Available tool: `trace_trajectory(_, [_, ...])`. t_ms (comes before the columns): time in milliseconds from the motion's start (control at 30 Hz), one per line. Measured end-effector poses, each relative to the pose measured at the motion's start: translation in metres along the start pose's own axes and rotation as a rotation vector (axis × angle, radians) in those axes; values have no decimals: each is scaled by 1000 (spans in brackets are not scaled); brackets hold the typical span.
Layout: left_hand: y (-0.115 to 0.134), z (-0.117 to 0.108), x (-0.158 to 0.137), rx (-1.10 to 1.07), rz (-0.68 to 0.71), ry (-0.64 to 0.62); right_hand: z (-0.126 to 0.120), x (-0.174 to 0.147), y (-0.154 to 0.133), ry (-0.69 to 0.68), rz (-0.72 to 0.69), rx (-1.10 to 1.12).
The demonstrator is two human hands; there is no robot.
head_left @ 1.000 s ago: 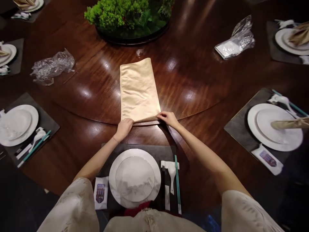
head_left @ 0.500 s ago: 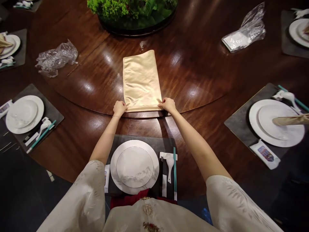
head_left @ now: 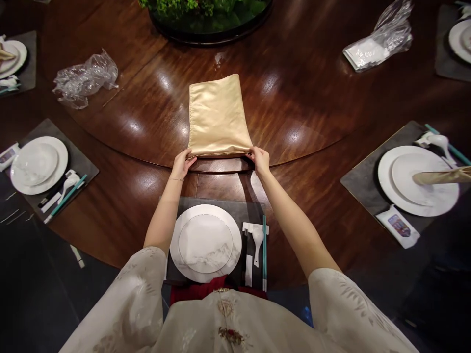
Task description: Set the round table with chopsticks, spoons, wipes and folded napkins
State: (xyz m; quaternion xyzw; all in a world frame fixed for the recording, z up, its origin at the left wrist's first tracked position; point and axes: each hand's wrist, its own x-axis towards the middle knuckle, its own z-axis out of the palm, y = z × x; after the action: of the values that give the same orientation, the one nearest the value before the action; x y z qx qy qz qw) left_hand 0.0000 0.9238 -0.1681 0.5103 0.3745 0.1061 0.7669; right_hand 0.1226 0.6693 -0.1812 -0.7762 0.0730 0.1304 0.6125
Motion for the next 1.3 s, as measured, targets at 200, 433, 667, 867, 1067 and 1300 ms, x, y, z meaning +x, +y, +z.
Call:
trace_trajectory(200, [-27, -10, -22, 697, 417, 247, -9, -39, 24, 88, -359, -642])
trace_trajectory(433, [-21, -41, -24, 1438, 916, -386, -21, -34, 34, -348, -976, -1009])
trace_trajectory(667, [-9, -61, -21, 1464, 732, -584, -36, -31, 26, -554, -903, -1056])
trace_trajectory(867, [9, -39, -5, 1386, 488, -125, -23, -11, -8, -310, -364, -954])
trace_trajectory(1067, [27, -14, 31, 1376, 229, 26, 5, 16, -30, -171, -91, -966])
trace_trajectory(1300, [28, 1, 38, 969, 25, 91, 15, 26, -27, -185, 56, -753])
